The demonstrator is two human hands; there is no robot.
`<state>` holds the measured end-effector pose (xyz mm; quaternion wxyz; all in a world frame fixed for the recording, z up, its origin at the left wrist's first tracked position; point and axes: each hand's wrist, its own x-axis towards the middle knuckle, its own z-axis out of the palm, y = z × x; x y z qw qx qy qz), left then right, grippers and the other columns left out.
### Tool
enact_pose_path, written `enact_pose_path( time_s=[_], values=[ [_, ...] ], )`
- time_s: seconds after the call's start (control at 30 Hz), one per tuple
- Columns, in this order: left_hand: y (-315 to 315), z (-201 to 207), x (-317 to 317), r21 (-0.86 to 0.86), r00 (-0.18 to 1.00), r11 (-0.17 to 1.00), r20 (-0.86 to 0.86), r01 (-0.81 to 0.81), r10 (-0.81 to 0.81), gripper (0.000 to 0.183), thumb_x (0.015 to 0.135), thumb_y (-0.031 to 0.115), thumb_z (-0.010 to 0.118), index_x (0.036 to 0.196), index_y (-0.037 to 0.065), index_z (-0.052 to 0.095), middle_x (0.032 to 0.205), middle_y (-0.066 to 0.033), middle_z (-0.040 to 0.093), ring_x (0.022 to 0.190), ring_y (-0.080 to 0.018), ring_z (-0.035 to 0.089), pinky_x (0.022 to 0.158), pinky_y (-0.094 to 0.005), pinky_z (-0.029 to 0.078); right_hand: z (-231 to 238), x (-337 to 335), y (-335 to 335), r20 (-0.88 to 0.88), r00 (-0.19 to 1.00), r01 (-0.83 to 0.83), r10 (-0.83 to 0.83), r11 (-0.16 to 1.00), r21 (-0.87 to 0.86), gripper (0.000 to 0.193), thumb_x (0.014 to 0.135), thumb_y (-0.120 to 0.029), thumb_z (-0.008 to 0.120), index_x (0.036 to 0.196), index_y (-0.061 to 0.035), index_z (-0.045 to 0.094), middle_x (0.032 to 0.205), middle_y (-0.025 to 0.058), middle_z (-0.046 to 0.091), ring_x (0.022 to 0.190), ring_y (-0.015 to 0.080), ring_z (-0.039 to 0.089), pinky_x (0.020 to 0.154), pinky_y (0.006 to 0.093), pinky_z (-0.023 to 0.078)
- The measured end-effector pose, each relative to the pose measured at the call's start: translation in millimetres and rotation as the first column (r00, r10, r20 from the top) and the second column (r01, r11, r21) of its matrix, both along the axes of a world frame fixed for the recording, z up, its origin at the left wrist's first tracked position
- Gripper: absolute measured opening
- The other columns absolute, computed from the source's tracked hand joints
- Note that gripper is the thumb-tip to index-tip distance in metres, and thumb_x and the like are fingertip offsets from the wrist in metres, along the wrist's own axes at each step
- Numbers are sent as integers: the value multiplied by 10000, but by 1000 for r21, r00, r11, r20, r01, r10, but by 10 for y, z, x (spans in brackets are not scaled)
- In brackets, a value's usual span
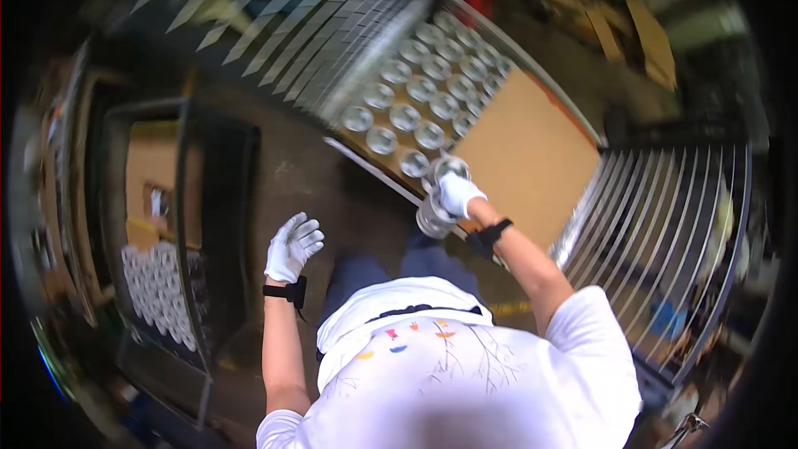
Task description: Sorting and transferring metal pistons from a pallet to a crate, and marking one with a marker.
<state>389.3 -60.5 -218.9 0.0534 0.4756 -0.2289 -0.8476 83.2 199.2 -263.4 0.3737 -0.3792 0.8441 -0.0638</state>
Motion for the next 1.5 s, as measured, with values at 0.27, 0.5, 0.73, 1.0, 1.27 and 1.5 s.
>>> enact_pose_path(
  time_s=[0.27, 0.5, 0.73, 1.0, 1.27, 1.5],
  values=[
    [-226, 387, 3024, -89, 807, 807, -168, -584, 566, 307, 939, 290, 529, 1095, 40, 614, 970, -177, 681, 817, -323, 675, 714, -436, 567, 84, 1574, -1666, -340, 491, -869, 802, 480, -124, 181, 804, -133, 534, 725, -37, 665, 734, 173, 669, 674, 356, 655, 604, 446, 502],
    [262, 162, 4735, -63, 504, 500, -154, -864, 850, 206, 911, 277, 586, 950, 87, 657, 878, -129, 706, 729, -273, 691, 652, -414, 584, 695, 2878, -3362, -596, 28, -991, 802, -55, -120, 107, 741, -107, 562, 712, -62, 655, 662, 47, 645, 610, 223, 632, 537, 355, 441],
    [400, -311, 5155, 76, 231, 247, -179, -966, 956, 279, 916, 302, 552, 1070, 77, 610, 925, -152, 680, 747, -325, 664, 659, -476, 564, 1604, 4390, -5291, -781, -624, -632, 24, -603, 487, 95, 724, -136, 582, 690, -136, 671, 672, -33, 629, 606, 158, 578, 552, 329, 410],
    [-515, -316, 4943, -101, 49, 50, 15, -994, 999, 251, 924, 293, 545, 1066, 99, 617, 927, -116, 681, 772, -285, 666, 665, -443, 559, 1145, 5985, -7801, -785, -482, -751, 389, -645, 141, 182, 781, -85, 512, 638, -131, 615, 674, 23, 595, 646, 193, 582, 614, 334, 455],
    [-567, -210, 4115, 14, -296, -310, 256, -951, 920, 247, 897, 307, 580, 1023, 96, 589, 920, -125, 633, 831, -323, 619, 715, -468, 514, 257, 7390, -9450, -435, -144, -951, 889, -246, -187, 221, 846, -60, 452, 1017, -113, 581, 1028, 152, 595, 952, 267, 576, 850, 334, 469],
    [-170, -144, 3421, 106, -485, -539, 318, -836, 814, 260, 871, 317, 597, 947, 74, 547, 860, -144, 608, 700, -336, 579, 628, -435, 492, -489, 7957, -10015, -598, -543, -811, 590, -552, 192, 217, 820, -132, 480, 952, -112, 650, 927, 151, 615, 910, 309, 608, 806, 426, 477]
  ],
)
